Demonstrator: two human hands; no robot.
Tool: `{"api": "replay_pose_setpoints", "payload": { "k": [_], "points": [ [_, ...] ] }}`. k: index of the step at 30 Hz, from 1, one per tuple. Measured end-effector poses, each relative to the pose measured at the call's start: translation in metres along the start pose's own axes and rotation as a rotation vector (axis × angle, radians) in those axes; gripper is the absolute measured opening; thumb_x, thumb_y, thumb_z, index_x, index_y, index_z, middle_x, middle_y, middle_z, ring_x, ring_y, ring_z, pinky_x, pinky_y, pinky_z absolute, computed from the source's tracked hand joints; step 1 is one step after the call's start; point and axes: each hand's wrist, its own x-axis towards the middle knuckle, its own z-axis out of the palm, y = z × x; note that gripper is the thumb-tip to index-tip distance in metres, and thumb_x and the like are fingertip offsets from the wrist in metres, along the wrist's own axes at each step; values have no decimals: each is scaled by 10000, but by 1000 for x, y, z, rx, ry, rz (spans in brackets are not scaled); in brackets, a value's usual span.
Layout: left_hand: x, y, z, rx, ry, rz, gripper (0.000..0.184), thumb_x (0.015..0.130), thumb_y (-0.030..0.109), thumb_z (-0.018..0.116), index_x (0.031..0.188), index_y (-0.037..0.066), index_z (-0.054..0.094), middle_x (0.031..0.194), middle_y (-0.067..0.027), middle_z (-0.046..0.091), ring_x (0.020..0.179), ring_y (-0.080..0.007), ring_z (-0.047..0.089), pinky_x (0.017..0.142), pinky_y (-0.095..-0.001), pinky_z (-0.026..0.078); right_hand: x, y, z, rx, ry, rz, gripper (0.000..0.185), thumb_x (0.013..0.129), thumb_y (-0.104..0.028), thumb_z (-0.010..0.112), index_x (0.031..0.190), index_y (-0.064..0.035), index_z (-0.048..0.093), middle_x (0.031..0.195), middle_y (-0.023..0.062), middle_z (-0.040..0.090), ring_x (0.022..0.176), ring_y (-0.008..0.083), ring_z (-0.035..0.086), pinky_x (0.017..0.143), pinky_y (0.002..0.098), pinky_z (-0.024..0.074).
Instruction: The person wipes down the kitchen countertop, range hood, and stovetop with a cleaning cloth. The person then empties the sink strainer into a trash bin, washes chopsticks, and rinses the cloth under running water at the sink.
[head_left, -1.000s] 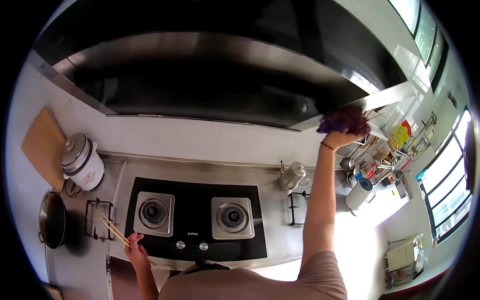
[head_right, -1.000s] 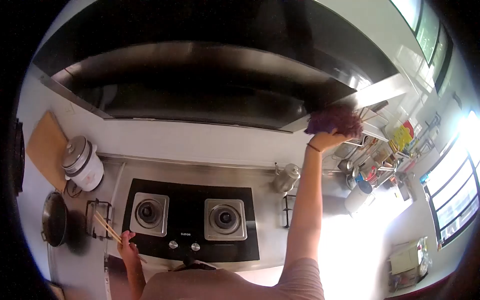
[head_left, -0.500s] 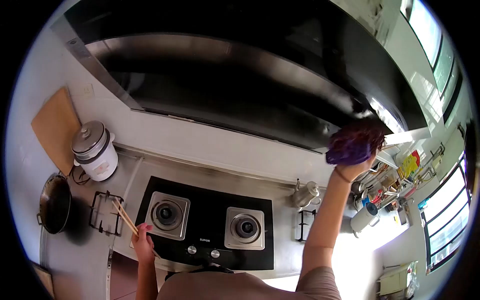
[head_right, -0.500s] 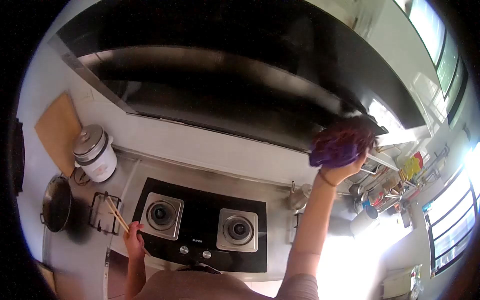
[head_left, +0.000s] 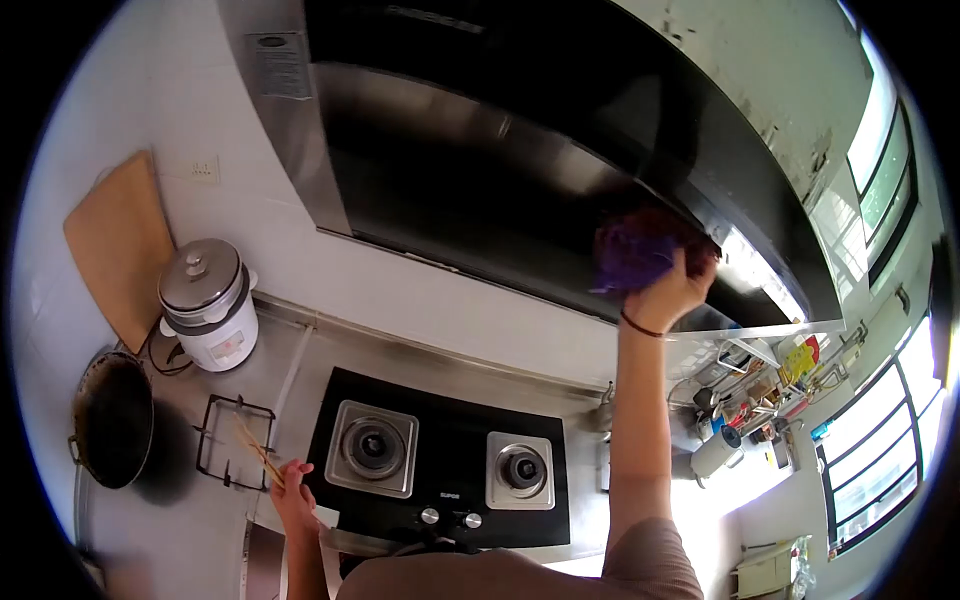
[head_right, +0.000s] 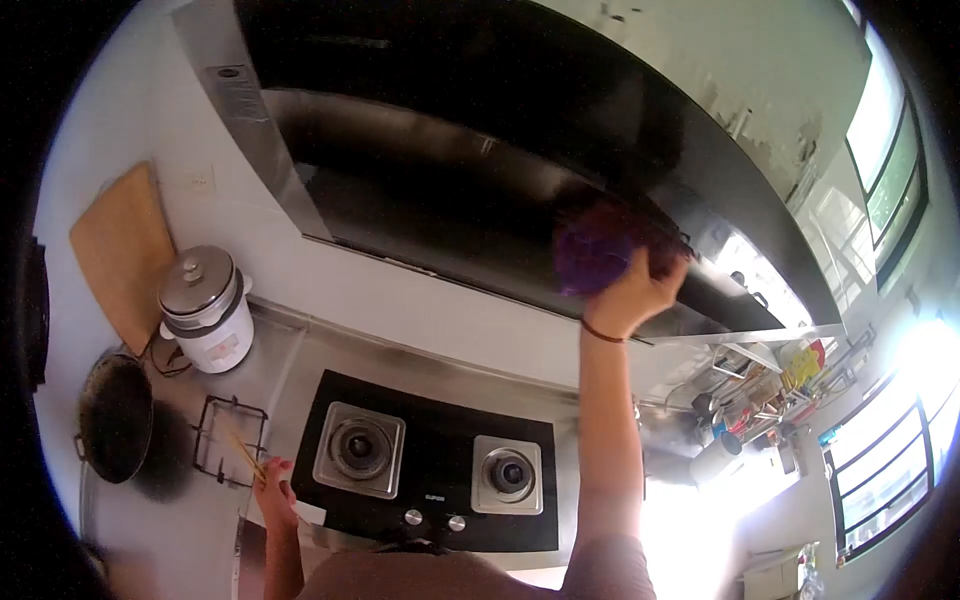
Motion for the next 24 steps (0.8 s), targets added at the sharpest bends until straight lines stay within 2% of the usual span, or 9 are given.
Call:
{"api": "replay_pose_setpoints", "payload": {
  "k": [4, 6, 9, 13, 14, 16, 17, 19, 24],
  "points": [
    [5, 33, -26, -42, 81, -3, 152, 854, 178, 534, 935, 50, 551, 831, -63, 606, 363, -30, 288, 320, -188, 212, -63, -7, 72, -100, -186, 10, 271, 765, 87, 538, 1028, 24, 557, 976, 68, 594, 875, 153, 554, 801, 263, 444],
    [11, 45, -44, -46, 119, -6, 153, 864, 167, 518, 943, 39, 551, 844, -67, 604, 358, -25, 276, 323, -177, 201, -97, -12, 114, 23, -243, 49, 283, 756, 80, 556, 1034, 26, 567, 934, 52, 604, 847, 127, 551, 782, 244, 436],
    [11, 46, -82, -58, 230, 28, 158, 873, 181, 515, 955, 50, 550, 857, -59, 605, 362, -24, 269, 328, -158, 177, -139, -26, 167, -11, -296, 124, 142, 743, 60, 588, 871, 6, 613, 816, 7, 603, 763, 93, 531, 721, 227, 436],
    [7, 47, -121, -70, 324, 39, 184, 887, 189, 506, 980, 37, 547, 875, -71, 612, 355, -27, 276, 317, -165, 173, -169, -32, 213, 35, -501, 103, 151, 729, 21, 610, 878, 39, 625, 771, 55, 639, 729, 81, 539, 684, 227, 447],
    [7, 44, -130, -67, 342, 81, 195, 891, 197, 504, 991, 35, 546, 878, -74, 614, 351, -28, 283, 311, -169, 178, -172, -21, 220, -39, -533, 39, 182, 717, 4, 612, 897, 31, 628, 788, 109, 649, 707, 133, 583, 680, 234, 457],
    [6, 44, -135, -54, 349, 124, 206, 896, 205, 502, 1001, 33, 545, 881, -78, 617, 347, -29, 291, 306, -174, 182, -161, -26, 220, -146, -652, -98, 219, 681, -25, 619, 896, 11, 641, 821, 189, 640, 720, 255, 627, 675, 270, 482],
    [6, 43, -135, -50, 353, 131, 211, 893, 207, 504, 1006, 33, 543, 885, -78, 616, 348, -30, 298, 307, -174, 183, -154, -27, 214, -155, -641, -99, 219, 681, -25, 619, 896, 11, 641, 821, 189, 640, 720, 255, 627, 675, 270, 482],
    [7, 39, -133, -42, 347, 143, 216, 890, 210, 507, 1010, 34, 542, 890, -78, 616, 348, -32, 305, 309, -175, 185, -136, -27, 198, -336, -824, -173, 230, 657, -88, 616, 874, -27, 660, 833, 210, 620, 759, 346, 607, 681, 339, 500],
    [1, 37, -89, 0, 259, 139, 242, 867, 221, 530, 1015, 29, 538, 894, -82, 614, 348, -39, 306, 315, -175, 191, -77, -28, 130, -752, -929, -240, 227, 672, -184, 602, 862, -83, 676, 815, 156, 633, 769, 344, 602, 698, 395, 497]
  ]
}}
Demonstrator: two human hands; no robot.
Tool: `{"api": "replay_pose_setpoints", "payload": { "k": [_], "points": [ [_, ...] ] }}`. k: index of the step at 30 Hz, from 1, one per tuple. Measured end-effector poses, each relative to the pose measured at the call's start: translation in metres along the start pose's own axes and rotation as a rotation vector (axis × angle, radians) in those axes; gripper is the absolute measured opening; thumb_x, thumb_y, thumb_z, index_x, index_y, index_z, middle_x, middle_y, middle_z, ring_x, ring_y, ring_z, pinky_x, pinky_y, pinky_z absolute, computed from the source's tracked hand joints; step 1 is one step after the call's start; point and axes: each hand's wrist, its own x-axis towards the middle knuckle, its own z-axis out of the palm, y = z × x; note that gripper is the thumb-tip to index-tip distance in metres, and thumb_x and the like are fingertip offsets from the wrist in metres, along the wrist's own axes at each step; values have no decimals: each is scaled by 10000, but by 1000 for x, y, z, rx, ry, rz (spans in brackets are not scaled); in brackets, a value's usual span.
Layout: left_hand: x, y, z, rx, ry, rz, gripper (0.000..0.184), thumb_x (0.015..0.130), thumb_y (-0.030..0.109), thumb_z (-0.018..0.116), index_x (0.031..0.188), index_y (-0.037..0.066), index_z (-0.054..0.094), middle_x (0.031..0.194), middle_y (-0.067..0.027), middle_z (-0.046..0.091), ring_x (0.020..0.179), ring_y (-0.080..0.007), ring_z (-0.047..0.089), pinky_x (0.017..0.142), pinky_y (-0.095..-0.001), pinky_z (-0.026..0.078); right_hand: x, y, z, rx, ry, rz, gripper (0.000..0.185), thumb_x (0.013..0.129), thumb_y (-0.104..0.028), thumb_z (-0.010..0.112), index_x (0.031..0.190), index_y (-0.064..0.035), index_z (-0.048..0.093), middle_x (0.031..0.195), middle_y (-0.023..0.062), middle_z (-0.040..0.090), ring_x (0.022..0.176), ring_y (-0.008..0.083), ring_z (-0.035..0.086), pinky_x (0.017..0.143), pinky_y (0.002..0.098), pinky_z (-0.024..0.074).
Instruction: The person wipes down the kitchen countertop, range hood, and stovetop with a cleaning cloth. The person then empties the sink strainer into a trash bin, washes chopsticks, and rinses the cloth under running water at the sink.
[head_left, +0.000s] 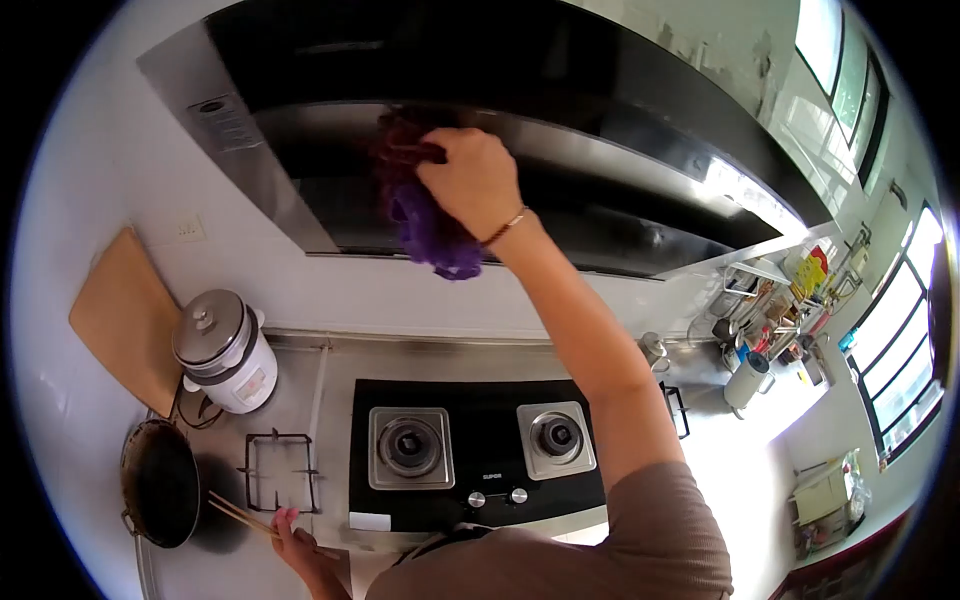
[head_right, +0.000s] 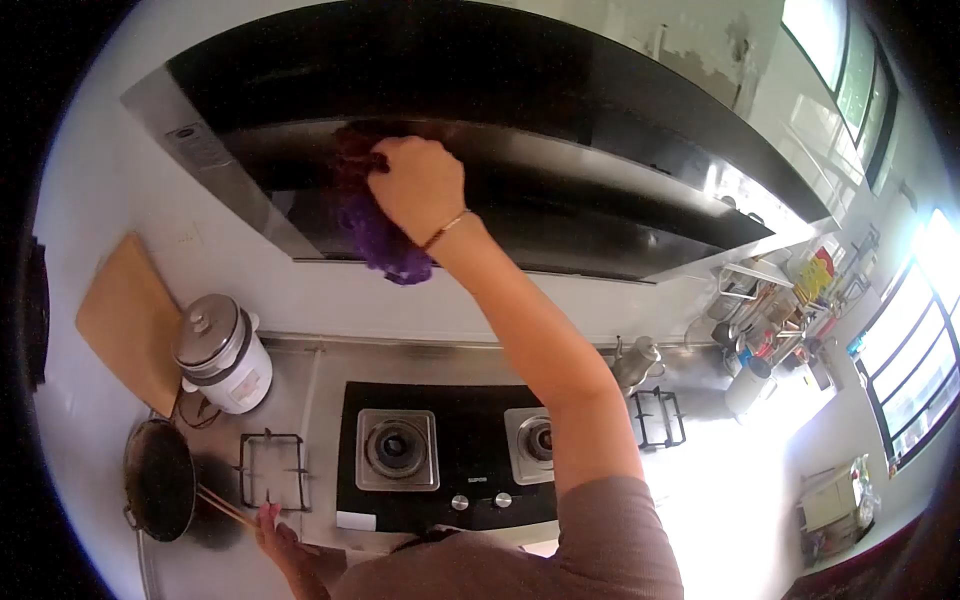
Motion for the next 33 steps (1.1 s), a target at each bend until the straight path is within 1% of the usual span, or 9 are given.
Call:
{"api": "replay_pose_setpoints", "payload": {
  "k": [8, 14, 16, 18, 20, 22, 26, 27, 33],
  "points": [
    [-45, -23, 64, 40, -113, -55, 227, 870, 220, 521, 988, 29, 555, 891, -87, 608, 342, -38, 296, 320, -171, 201, -52, 118, -120, -323, 19, 47, 239, 712, -193, 565, 923, -124, 656, 886, 133, 634, 848, 330, 594, 727, 411, 487],
    [-82, -56, 87, -14, -213, -67, 201, 883, 205, 508, 979, 37, 563, 870, -96, 611, 340, -39, 302, 323, -176, 228, -96, 223, -236, -604, 68, 170, 283, 697, -111, 549, 966, -111, 634, 978, 143, 606, 879, 346, 577, 759, 414, 473],
    [-92, -63, 99, 30, -269, -53, 193, 879, 204, 518, 972, 40, 562, 849, -92, 611, 340, -40, 302, 323, -178, 231, -106, 226, -266, -826, 136, 99, 257, 703, -70, 539, 933, -113, 645, 978, 120, 598, 922, 319, 554, 809, 399, 449],
    [-109, -64, 112, 16, -247, -77, 184, 874, 200, 527, 960, 40, 557, 827, -83, 610, 348, -39, 309, 324, -180, 233, -113, 256, -284, -1068, 93, -121, 223, 713, -56, 532, 894, -109, 651, 970, 101, 584, 951, 285, 532, 846, 386, 421],
    [-120, -67, 123, 54, -267, -129, 175, 873, 203, 530, 942, 45, 553, 825, -77, 609, 357, -36, 311, 325, -187, 237, -123, 289, -292, -1156, -38, -28, 185, 727, -76, 528, 862, -84, 654, 925, 100, 581, 932, 275, 533, 843, 375, 407],
    [-127, -70, 131, 46, -272, -114, 169, 873, 208, 531, 929, 50, 551, 820, -71, 608, 374, -33, 320, 330, -187, 242, -120, 286, -292, -1223, -123, -50, 182, 734, -81, 521, 860, -73, 653, 907, 112, 587, 916, 276, 535, 860, 375, 396],
    [-130, -70, 136, 41, -316, -147, 171, 876, 208, 522, 930, 49, 554, 823, -67, 611, 399, -29, 336, 342, -180, 248, -102, 295, -289, -1266, -378, 68, 130, 736, -89, 532, 780, -87, 654, 804, 125, 627, 784, 303, 610, 735, 380, 468],
    [-128, -70, 136, 33, -321, -140, 166, 876, 204, 521, 927, 50, 557, 821, -67, 613, 401, -28, 336, 343, -179, 247, -100, 287, -289, -1203, -380, 46, 102, 717, -97, 556, 753, -81, 650, 770, 141, 637, 728, 309, 627, 661, 401, 490],
    [-103, -76, 124, 10, -251, -231, 169, 856, 199, 548, 918, 42, 566, 799, -73, 625, 371, -22, 319, 319, -176, 223, -86, 241, -257, -1043, -328, 8, 186, 695, -68, 531, 824, -110, 658, 749, 146, 632, 714, 311, 617, 648, 423, 491]
  ]
}}
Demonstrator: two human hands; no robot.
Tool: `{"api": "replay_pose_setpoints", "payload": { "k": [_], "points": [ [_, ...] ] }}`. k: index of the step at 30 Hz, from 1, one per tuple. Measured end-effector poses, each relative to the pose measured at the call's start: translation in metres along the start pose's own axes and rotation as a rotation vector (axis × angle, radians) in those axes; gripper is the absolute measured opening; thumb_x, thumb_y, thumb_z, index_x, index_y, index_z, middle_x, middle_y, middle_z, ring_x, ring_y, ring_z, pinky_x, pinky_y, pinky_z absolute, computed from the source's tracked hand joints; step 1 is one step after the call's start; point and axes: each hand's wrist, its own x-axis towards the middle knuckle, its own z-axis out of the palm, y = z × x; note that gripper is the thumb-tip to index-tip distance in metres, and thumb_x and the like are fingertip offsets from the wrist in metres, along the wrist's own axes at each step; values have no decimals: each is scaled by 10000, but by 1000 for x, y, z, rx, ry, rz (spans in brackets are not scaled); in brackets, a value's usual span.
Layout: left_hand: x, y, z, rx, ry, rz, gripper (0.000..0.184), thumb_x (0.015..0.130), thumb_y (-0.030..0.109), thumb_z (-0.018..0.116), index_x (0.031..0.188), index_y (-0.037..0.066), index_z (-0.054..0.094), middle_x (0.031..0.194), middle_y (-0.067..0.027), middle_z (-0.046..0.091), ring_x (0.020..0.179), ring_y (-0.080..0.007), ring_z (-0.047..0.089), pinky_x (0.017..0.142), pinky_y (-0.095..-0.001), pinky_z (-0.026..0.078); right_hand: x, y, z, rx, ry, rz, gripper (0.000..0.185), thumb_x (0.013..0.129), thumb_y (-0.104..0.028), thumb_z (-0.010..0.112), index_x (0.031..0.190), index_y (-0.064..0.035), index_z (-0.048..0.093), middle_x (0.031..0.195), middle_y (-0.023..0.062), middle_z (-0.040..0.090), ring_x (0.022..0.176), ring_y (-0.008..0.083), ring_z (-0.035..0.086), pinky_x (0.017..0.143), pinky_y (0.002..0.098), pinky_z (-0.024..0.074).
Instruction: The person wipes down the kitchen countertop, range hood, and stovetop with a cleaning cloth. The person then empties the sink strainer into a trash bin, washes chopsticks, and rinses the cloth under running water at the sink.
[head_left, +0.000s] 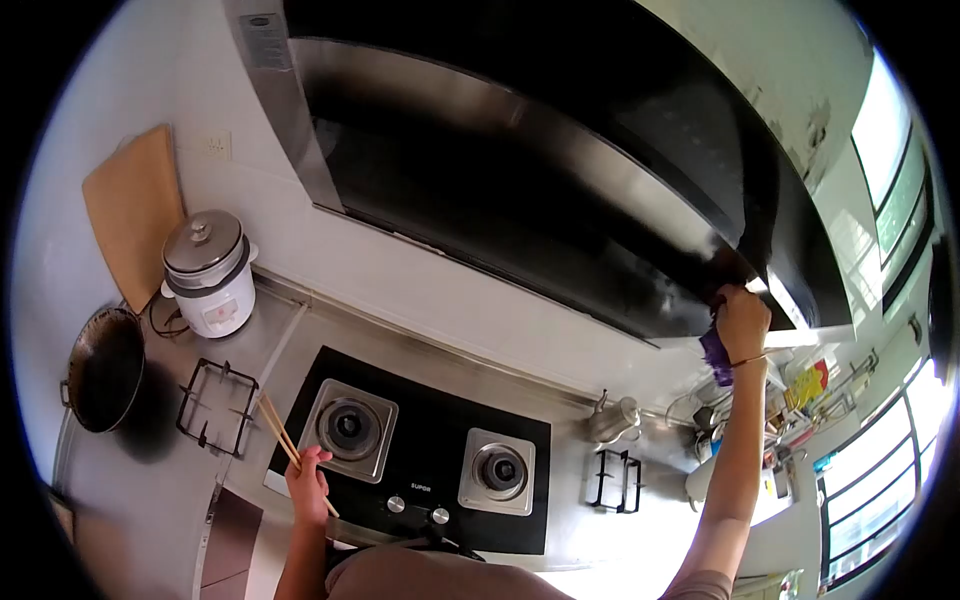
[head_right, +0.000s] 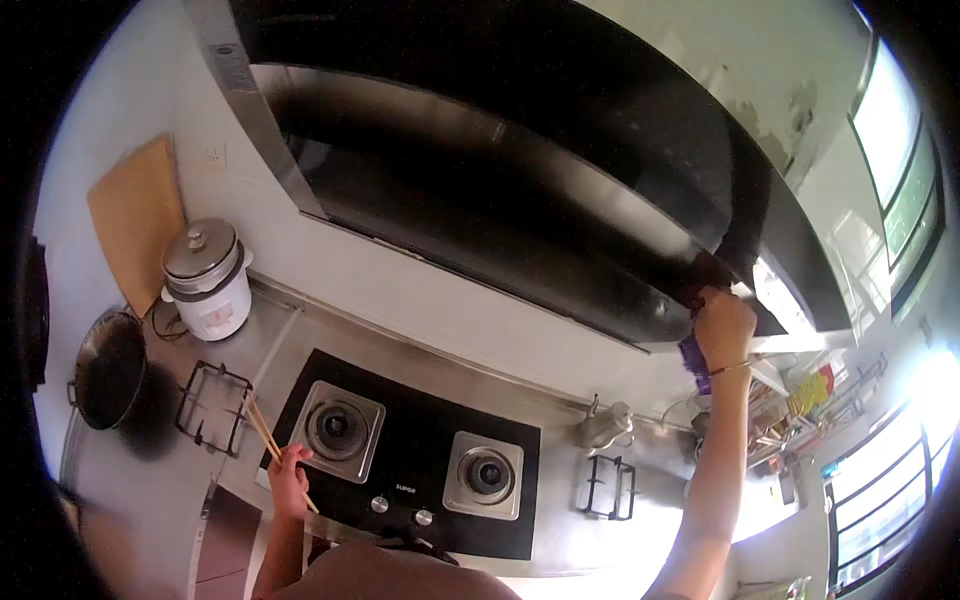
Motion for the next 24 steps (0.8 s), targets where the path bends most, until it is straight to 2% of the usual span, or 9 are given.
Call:
{"api": "replay_pose_setpoints", "payload": {
  "k": [4, 7, 13, 15, 17, 21, 22, 23, 24],
  "points": [
    [17, 3, -13, -55, -31, 57, 170, 858, 199, 549, 914, 40, 567, 792, -77, 624, 370, -21, 328, 318, -174, 222, 30, -72, -36, 139, 72, -77, 208, 683, -90, 552, 883, -101, 608, 743, 149, 629, 711, 327, 611, 634, 417, 488],
    [31, 12, -26, -81, -21, 86, 171, 858, 201, 550, 910, 39, 566, 785, -80, 625, 363, -23, 327, 311, -177, 217, 55, -137, -61, 173, 134, -143, 179, 683, -89, 551, 861, -73, 560, 719, 162, 623, 662, 334, 608, 618, 424, 487],
    [49, 45, -70, -124, 136, 13, 124, 834, 180, 568, 900, 75, 564, 769, -59, 623, 351, -16, 294, 303, -172, 184, 104, -288, -124, 346, 187, -206, 192, 699, -125, 561, 880, -70, 532, 680, 159, 617, 663, 345, 609, 606, 442, 482],
    [58, 49, -99, -138, 142, -9, 119, 821, 168, 574, 899, 79, 558, 783, -49, 621, 359, -17, 282, 313, -170, 180, 123, -333, -130, 469, 250, -227, 177, 707, -132, 559, 874, -81, 532, 691, 158, 620, 676, 348, 610, 614, 441, 482],
    [66, 50, -125, -174, 223, 108, 119, 819, 166, 573, 903, 83, 555, 804, -41, 613, 369, -18, 269, 323, -169, 182, 135, -375, -140, 617, 303, -198, 161, 715, -141, 559, 865, -89, 533, 715, 154, 624, 685, 350, 608, 626, 436, 483],
    [56, 72, -158, -116, 298, 175, 160, 854, 196, 541, 936, 59, 552, 833, -38, 606, 372, -15, 275, 327, -162, 178, 143, -429, -141, 1030, 581, -210, 138, 696, -72, 585, 815, -61, 515, 746, 165, 622, 677, 342, 611, 623, 439, 492],
    [48, 82, -159, -141, 320, 167, 176, 869, 202, 521, 951, 49, 549, 843, -44, 608, 370, -14, 280, 325, -160, 176, 141, -432, -137, 1150, 627, -167, 176, 677, -26, 601, 831, -48, 519, 737, 165, 610, 668, 359, 594, 637, 411, 491],
    [47, 83, -164, -124, 306, 165, 176, 869, 202, 521, 951, 49, 549, 843, -44, 608, 370, -14, 280, 325, -160, 176, 138, -432, -134, 1141, 622, -146, 176, 677, -26, 601, 831, -48, 519, 737, 165, 610, 668, 359, 594, 637, 411, 491],
    [46, 84, -168, -98, 311, 178, 187, 876, 207, 509, 967, 47, 543, 858, -52, 610, 369, -15, 284, 323, -164, 179, 135, -431, -130, 1326, 603, -17, 179, 690, -36, 591, 858, -23, 530, 755, 162, 611, 690, 313, 601, 645, 368, 484]
  ]
}}
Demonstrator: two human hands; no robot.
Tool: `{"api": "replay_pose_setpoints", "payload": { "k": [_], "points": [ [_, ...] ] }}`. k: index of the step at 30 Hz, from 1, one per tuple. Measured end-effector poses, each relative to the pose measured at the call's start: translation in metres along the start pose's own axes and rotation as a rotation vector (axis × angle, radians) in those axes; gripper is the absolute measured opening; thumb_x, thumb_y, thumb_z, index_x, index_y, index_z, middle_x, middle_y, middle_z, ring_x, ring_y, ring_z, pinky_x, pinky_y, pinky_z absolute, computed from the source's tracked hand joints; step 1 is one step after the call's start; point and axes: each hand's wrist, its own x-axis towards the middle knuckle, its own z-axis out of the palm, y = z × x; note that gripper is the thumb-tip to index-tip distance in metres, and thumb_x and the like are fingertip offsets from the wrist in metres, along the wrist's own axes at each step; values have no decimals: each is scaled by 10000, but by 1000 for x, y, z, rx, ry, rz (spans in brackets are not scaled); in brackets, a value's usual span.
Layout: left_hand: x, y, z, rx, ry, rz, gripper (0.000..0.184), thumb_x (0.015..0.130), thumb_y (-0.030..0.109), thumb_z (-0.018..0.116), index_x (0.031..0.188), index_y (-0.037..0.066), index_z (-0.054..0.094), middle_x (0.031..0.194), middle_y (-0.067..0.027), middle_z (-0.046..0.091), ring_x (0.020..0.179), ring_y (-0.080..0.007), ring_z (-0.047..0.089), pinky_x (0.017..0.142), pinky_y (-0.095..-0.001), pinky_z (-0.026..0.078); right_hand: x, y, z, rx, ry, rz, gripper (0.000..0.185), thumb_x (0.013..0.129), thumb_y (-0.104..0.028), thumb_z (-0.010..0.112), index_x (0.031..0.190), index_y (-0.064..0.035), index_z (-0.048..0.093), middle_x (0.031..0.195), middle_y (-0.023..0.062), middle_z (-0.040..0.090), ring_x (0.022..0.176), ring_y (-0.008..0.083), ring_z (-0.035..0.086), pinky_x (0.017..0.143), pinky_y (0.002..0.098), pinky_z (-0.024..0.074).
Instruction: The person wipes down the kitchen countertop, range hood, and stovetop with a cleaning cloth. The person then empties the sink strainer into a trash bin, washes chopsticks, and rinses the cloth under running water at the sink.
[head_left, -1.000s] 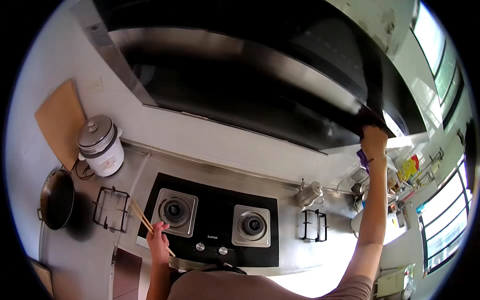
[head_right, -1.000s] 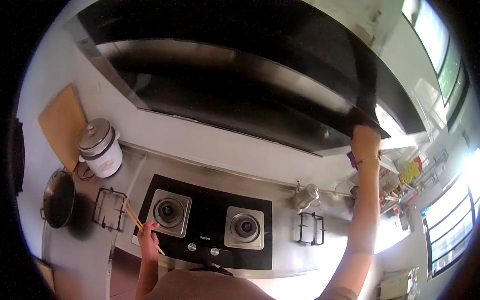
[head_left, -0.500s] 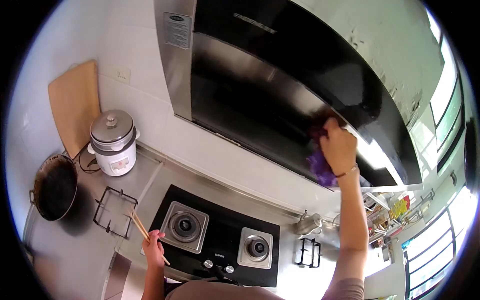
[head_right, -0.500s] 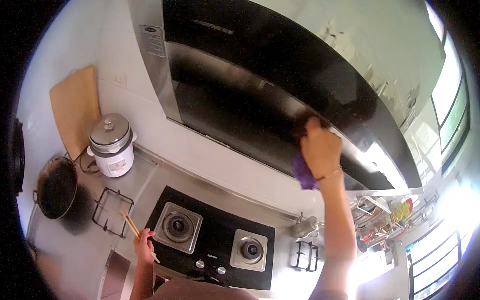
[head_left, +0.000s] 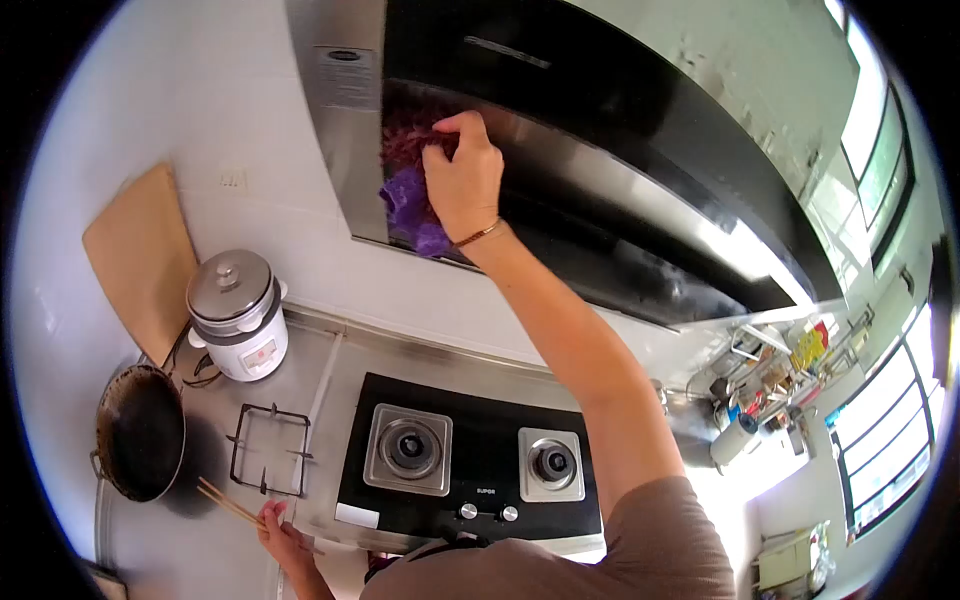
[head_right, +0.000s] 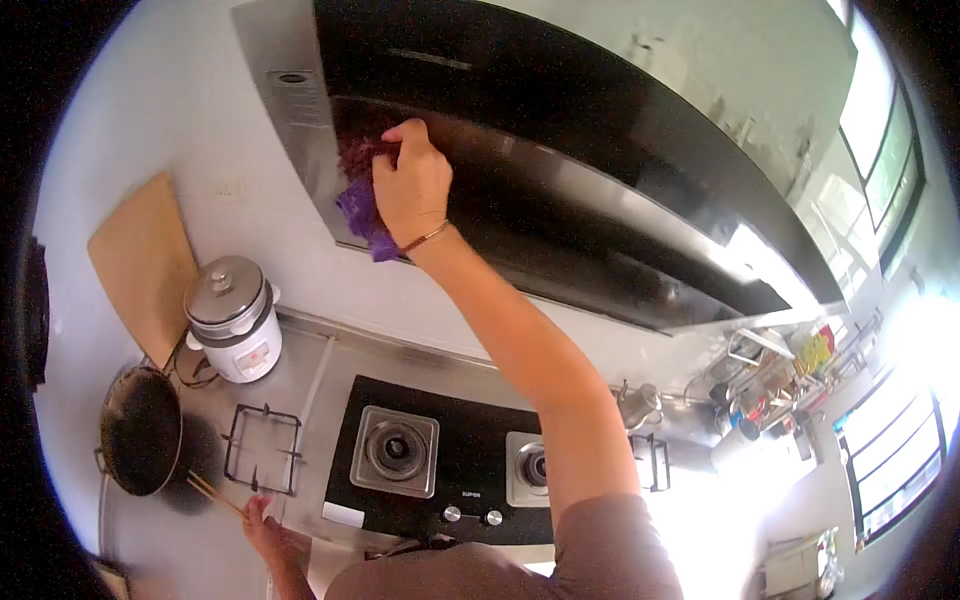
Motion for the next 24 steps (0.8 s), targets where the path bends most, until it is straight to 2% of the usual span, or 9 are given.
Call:
{"api": "replay_pose_setpoints", "payload": {
  "k": [2, 3, 6, 9, 15, 17, 19, 21, 24],
  "points": [
    [-1, 0, 0, 34, -15, 20, 199, 883, 213, 497, 983, 46, 537, 873, -59, 611, 368, -17, 287, 320, -168, 182, 2, 7, -3, 268, 137, 264, 224, 724, -46, 577, 918, 59, 536, 808, 160, 608, 753, 208, 584, 686, 295, 465],
    [-7, 2, 4, 36, -10, 20, 214, 883, 222, 495, 996, 45, 531, 889, -64, 611, 367, -19, 286, 324, -171, 184, 4, 8, -7, 255, 151, 275, 224, 724, -46, 577, 918, 59, 536, 808, 160, 608, 753, 208, 584, 686, 295, 465],
    [-26, 6, 27, 51, -32, 12, 234, 879, 231, 494, 1012, 42, 523, 915, -70, 607, 366, -25, 285, 335, -175, 187, 15, 10, -34, 774, 247, 674, 283, 743, -49, 594, 984, 88, 539, 904, 139, 593, 814, 194, 567, 721, 288, 459],
    [-39, -3, 43, 49, -76, 7, 240, 873, 230, 499, 1016, 39, 524, 929, -73, 602, 366, -30, 282, 347, -175, 189, 14, 41, -69, 848, 306, 746, 287, 711, -47, 622, 941, 112, 555, 838, 171, 612, 783, 217, 578, 709, 297, 462],
    [-62, -44, 48, 48, -169, 27, 235, 860, 222, 517, 1010, 42, 535, 932, -74, 603, 367, -31, 281, 340, -175, 181, -8, 102, -209, 768, 319, 746, 232, 773, -62, 565, 947, 90, 585, 847, 122, 621, 727, 175, 563, 669, 284, 467],
    [-75, -52, 49, 59, -179, 32, 230, 858, 220, 520, 1006, 45, 539, 929, -75, 605, 365, -31, 280, 336, -174, 179, -18, 148, -258, 717, 365, 726, 213, 782, -62, 558, 944, 71, 597, 829, 104, 623, 697, 167, 562, 645, 279, 468],
    [-90, -56, 52, 94, -184, -1, 228, 867, 227, 511, 1002, 45, 541, 919, -78, 609, 358, -33, 282, 327, -173, 181, -30, 184, -316, 649, 325, 583, 195, 784, -70, 569, 931, 54, 605, 812, 93, 623, 686, 159, 568, 635, 277, 474],
    [-102, -61, 57, 104, -192, 9, 233, 873, 233, 502, 1003, 44, 543, 917, -81, 612, 356, -34, 282, 328, -174, 187, -30, 168, -366, 476, 627, 804, 169, 783, -51, 568, 907, 57, 607, 824, 107, 628, 706, 179, 590, 633, 286, 489],
    [-113, -69, 64, 116, -210, 12, 241, 883, 243, 489, 1003, 42, 546, 913, -85, 616, 354, -35, 284, 330, -175, 200, -40, 202, -421, 498, 937, 547, 130, 761, 8, 550, 858, 80, 597, 840, 147, 629, 702, 225, 616, 629, 309, 517]
  ]
}}
